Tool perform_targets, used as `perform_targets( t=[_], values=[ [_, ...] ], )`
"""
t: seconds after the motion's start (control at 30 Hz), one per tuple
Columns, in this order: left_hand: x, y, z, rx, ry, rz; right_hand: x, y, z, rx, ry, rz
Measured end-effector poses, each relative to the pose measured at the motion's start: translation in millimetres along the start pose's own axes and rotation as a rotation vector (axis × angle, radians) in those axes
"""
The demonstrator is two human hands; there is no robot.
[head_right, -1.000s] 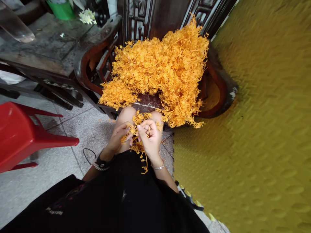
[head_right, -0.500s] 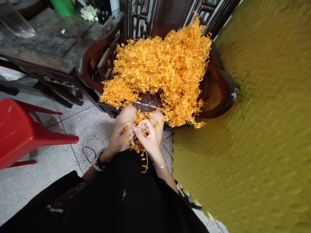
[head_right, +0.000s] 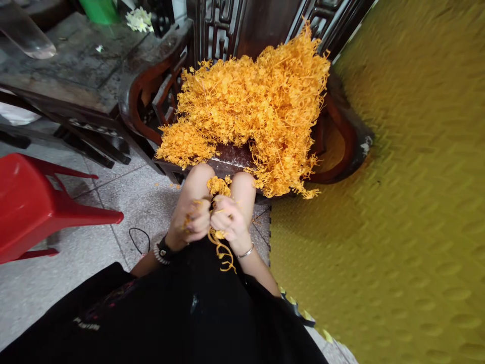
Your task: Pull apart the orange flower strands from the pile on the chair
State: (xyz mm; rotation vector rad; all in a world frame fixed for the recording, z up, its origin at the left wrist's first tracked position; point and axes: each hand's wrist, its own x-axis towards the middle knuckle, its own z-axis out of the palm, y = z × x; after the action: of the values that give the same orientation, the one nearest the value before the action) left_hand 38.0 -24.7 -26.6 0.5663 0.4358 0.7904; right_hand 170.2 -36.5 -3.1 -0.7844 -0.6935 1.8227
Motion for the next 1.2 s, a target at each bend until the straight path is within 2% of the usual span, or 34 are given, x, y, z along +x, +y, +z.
perform_targets(
  t=[0.1, 0.2, 0.37, 0.47, 0.57, 0.73, 0.9, 1.03, 1.2],
  values=[
    [-1, 4, -5, -0.101, -0.018, 0.101, 2, -4, 3, 0.071, 0.125, -0.151],
    [-1, 9, -3, -0.057, -0.068, 0.117, 0, -11, 8, -0.023, 0.199, -0.230],
    [-3, 7, 5, 0.321, 0.155, 0.194, 2, -11, 14, -0.208, 0.262, -0.318],
    [-5, 3, 5, 0.600, 0.164, 0.209, 5, -7, 14, -0.238, 0.332, -0.375],
    [-6, 2, 4, 0.756, 0.180, 0.232, 6, -5, 16, -0.263, 0.370, -0.437],
    [-3, 3, 4, 0.887, 0.213, 0.255, 3, -7, 19, -0.293, 0.313, -0.404],
    [-1, 7, 3, 1.018, 0.101, 0.227, -1, -11, 20, -0.234, 0.253, -0.362],
    [-2, 14, 1, 1.085, 0.034, 0.313, -4, -12, 18, -0.198, 0.225, -0.361],
    [-4, 22, 0, 1.116, -0.047, 0.420, -10, -11, 17, -0.344, 0.220, -0.359]
  ],
)
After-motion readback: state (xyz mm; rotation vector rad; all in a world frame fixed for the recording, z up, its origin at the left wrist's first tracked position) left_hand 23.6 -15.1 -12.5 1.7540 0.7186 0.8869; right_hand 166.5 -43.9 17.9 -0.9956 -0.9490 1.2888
